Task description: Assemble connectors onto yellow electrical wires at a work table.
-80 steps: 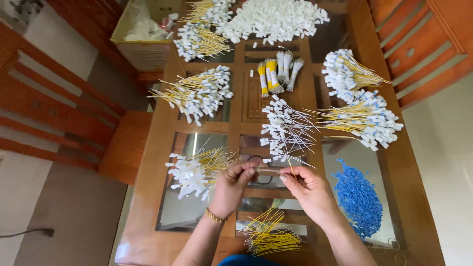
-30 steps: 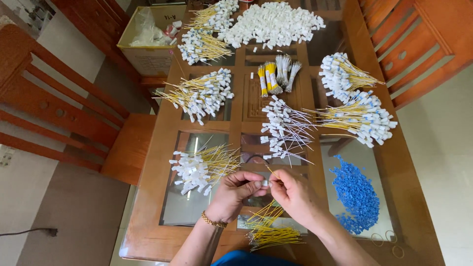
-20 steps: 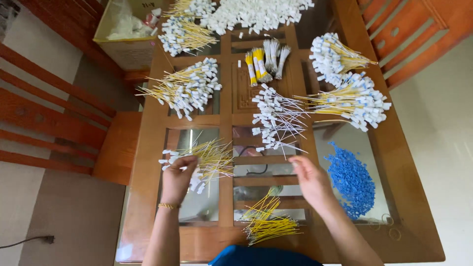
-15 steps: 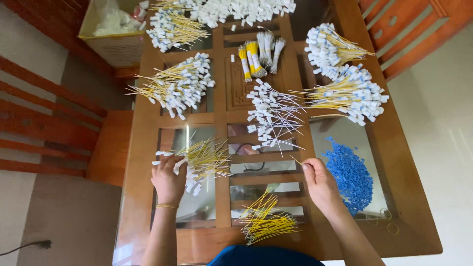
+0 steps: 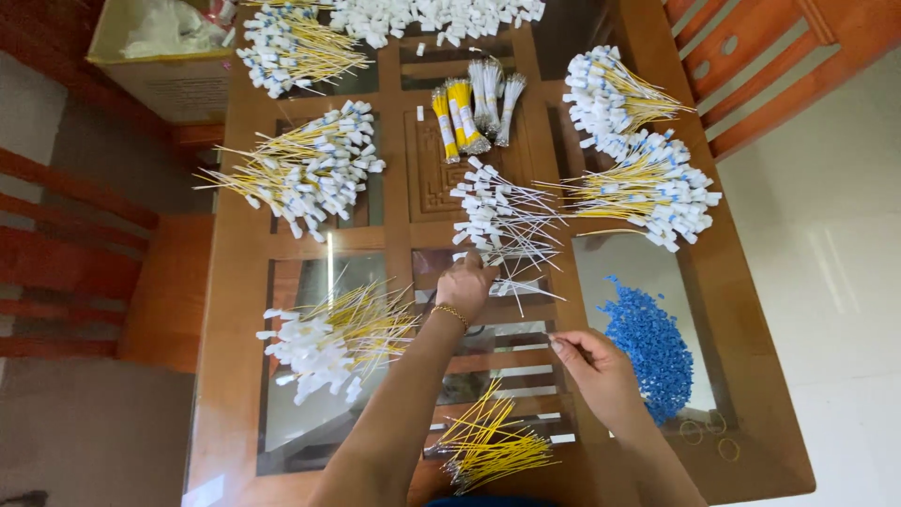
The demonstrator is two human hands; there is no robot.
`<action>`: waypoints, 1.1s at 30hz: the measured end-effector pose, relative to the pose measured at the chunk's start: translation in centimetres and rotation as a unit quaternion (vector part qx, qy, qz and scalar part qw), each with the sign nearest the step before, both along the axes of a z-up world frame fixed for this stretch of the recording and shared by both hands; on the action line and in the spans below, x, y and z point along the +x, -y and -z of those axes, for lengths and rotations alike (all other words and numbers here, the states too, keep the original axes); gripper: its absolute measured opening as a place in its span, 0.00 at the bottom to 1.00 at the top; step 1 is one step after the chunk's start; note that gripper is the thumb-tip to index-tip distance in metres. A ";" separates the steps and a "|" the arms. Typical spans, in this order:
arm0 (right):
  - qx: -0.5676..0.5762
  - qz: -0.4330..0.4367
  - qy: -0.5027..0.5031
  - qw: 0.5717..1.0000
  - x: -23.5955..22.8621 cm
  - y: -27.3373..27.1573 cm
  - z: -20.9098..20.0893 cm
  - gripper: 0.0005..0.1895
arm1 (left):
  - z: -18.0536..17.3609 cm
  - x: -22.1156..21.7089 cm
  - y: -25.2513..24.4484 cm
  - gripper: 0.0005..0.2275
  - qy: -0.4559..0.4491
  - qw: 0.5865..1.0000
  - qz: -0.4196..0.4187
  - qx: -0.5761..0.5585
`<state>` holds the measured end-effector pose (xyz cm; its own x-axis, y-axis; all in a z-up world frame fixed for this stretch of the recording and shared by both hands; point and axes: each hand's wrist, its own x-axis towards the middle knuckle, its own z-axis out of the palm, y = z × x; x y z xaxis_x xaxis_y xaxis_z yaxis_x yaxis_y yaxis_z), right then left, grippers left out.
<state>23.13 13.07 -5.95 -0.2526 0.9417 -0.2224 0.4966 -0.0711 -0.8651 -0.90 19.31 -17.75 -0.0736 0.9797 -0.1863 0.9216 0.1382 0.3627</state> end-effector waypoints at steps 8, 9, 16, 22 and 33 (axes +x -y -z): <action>-0.036 0.025 -0.054 0.998 -0.6 -0.4 1.5 0.11 | 0.2 -0.5 0.9 0.12 0.096 0.992 -0.067 0.036; -0.014 0.025 -0.066 0.997 -0.7 -0.4 1.7 0.09 | 0.1 -0.3 1.0 0.18 0.195 0.965 -0.173 0.005; 0.011 -0.030 -0.011 0.999 -2.7 -1.0 -0.2 0.10 | -1.2 -2.2 3.0 0.07 -0.081 0.996 0.035 -0.024; 0.027 -0.044 -0.096 0.994 -3.7 0.2 -1.8 0.07 | 1.7 -3.3 5.1 0.04 0.018 0.991 -0.005 0.134; 0.351 -0.146 0.031 0.924 -5.0 1.7 -10.6 0.04 | -12.4 -2.1 10.7 0.08 0.529 0.833 -0.107 0.124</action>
